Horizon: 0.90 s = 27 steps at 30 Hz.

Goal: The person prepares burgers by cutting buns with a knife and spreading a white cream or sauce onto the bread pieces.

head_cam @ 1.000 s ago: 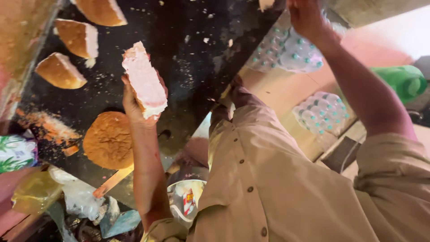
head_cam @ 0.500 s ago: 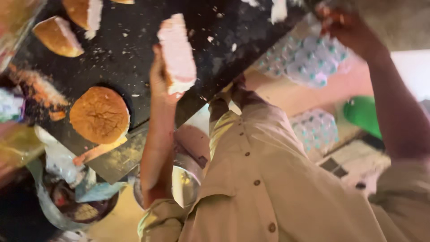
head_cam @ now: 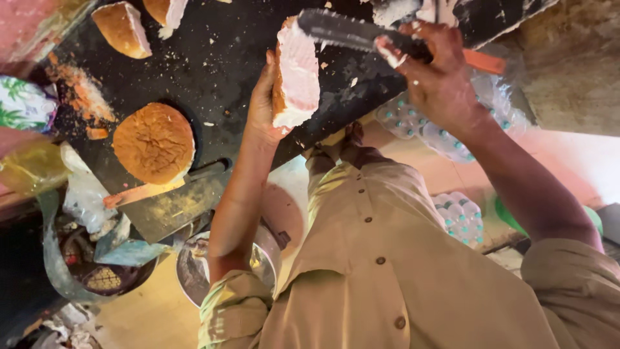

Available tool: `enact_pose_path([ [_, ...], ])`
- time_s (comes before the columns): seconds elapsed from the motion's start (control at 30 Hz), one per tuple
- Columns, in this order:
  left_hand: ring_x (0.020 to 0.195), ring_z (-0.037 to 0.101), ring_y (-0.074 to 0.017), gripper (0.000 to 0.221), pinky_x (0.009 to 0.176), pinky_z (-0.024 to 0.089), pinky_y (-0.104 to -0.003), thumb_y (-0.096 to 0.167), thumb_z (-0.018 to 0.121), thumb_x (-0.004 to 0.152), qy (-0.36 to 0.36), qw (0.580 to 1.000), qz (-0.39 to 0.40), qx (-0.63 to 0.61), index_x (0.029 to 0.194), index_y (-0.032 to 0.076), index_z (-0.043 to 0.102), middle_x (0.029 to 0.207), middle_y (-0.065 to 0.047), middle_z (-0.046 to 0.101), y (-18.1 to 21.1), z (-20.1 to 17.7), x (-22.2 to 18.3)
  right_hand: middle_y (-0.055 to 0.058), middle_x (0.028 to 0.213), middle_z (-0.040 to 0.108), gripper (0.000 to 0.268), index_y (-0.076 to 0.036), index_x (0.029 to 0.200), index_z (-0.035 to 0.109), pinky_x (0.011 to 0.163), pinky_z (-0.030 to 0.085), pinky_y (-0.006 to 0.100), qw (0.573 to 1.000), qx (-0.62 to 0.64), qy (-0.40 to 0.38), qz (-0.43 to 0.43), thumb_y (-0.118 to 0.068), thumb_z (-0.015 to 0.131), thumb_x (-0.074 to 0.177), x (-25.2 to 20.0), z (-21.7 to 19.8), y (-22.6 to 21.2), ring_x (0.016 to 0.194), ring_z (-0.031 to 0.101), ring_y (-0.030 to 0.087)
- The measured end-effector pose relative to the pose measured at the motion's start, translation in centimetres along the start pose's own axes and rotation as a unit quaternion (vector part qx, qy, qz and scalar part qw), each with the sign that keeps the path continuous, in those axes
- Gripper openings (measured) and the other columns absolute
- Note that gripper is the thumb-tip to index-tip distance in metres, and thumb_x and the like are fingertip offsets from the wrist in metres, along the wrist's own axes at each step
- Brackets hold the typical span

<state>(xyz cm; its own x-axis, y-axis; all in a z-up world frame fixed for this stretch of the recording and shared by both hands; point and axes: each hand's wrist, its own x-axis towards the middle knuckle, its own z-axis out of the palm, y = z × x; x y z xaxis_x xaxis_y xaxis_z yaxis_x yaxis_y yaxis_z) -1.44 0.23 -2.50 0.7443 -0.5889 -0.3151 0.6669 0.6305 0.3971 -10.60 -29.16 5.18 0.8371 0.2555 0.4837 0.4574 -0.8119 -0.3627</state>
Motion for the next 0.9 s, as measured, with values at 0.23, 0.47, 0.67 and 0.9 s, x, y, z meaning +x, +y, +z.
enact_pose_path([
  [0.23,0.112,0.071,-0.0212,0.048,0.098,0.059,-0.038,0.044,0.062,0.105,0.004,0.999,0.025,0.039,0.138,0.008,0.06,0.124,-0.008,0.071,1.0,-0.8,-0.7,0.014,0.135,0.049,0.033,-0.005,0.138,0.068,0.102,0.055,0.036,0.963,0.261,-0.061,0.016,0.013,0.065,0.11,1.2,-0.2,0.1,0.12,0.065,0.027],
  [0.47,0.109,0.072,-0.0201,0.048,0.095,0.061,-0.037,0.044,0.063,0.104,0.011,0.999,0.035,0.017,0.137,0.01,0.06,0.122,-0.007,0.072,1.7,0.2,-1.1,0.022,0.136,0.05,0.022,-0.003,0.107,0.068,0.098,0.055,0.041,0.975,0.203,-0.081,-0.039,0.011,0.069,0.09,0.8,-1.6,-1.2,0.123,0.059,0.037],
  [0.67,0.104,0.072,-0.0197,0.044,0.09,0.061,-0.037,0.041,0.065,0.108,-0.036,0.997,0.036,0.055,0.135,0.008,0.062,0.119,-0.008,0.072,1.5,-0.7,-0.9,0.012,0.136,0.056,0.054,-0.02,0.13,0.078,0.094,0.051,0.046,0.992,-0.028,-0.094,-0.083,0.005,0.077,0.082,2.7,-1.2,0.0,0.123,0.055,0.029],
  [0.9,0.111,0.071,-0.0199,0.043,0.097,0.06,-0.038,0.038,0.062,0.111,-0.019,0.994,0.031,0.103,0.139,0.006,0.058,0.126,-0.008,0.069,0.9,-3.9,-0.5,0.018,0.135,0.051,0.021,-0.001,0.123,0.063,0.106,0.053,0.036,0.971,0.238,0.012,0.014,0.015,0.062,0.109,-0.4,2.9,7.1,0.124,0.06,0.031],
])
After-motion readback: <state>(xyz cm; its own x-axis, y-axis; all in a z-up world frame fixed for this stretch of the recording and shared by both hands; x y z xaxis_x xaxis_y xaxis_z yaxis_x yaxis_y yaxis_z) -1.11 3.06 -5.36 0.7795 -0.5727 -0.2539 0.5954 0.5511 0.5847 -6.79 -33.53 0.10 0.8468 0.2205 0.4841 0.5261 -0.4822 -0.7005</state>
